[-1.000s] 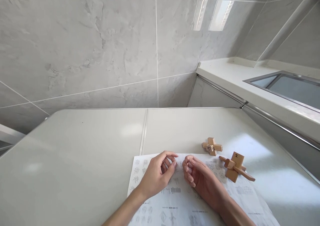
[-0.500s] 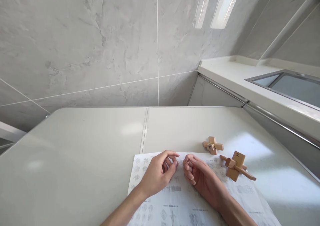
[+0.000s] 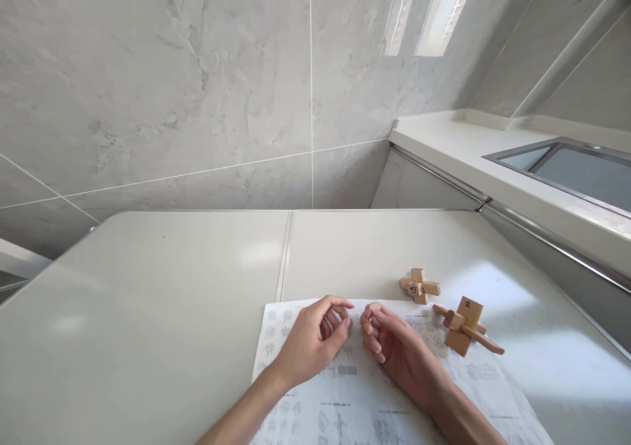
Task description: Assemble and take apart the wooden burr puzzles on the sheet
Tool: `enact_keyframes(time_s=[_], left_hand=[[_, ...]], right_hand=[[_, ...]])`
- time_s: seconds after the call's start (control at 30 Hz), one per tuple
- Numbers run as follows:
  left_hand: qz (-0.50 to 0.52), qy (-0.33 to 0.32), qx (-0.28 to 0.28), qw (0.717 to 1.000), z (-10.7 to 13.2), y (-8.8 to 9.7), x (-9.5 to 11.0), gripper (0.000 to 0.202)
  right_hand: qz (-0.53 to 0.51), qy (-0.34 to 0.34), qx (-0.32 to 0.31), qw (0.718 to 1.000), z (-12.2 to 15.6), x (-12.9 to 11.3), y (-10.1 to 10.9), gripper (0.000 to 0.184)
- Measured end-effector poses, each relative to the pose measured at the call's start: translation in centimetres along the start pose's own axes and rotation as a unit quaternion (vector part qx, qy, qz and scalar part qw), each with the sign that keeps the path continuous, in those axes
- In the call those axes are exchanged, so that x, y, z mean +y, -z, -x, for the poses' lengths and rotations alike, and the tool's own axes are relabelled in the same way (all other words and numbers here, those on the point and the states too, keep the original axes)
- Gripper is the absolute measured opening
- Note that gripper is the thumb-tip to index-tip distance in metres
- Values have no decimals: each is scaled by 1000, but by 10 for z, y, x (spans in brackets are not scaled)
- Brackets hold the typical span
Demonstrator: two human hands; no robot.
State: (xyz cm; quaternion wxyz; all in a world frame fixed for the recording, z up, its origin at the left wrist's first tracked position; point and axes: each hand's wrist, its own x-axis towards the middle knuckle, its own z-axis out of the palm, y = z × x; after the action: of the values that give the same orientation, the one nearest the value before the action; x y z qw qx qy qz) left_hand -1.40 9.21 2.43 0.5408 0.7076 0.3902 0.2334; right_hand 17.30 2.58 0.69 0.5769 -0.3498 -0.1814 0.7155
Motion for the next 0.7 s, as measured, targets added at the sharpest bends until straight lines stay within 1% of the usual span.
enact_keyframes(time_s=[0.43,0.7], left_hand=[[10,-2,-5,1000,0,-1,2,24],[7,-6,-3,1000,-1,-2,2,25]], right_hand=[[-9,1,-10,1000,-1,1,2,27],[-12,3,-9,1000,0,1,1,27]])
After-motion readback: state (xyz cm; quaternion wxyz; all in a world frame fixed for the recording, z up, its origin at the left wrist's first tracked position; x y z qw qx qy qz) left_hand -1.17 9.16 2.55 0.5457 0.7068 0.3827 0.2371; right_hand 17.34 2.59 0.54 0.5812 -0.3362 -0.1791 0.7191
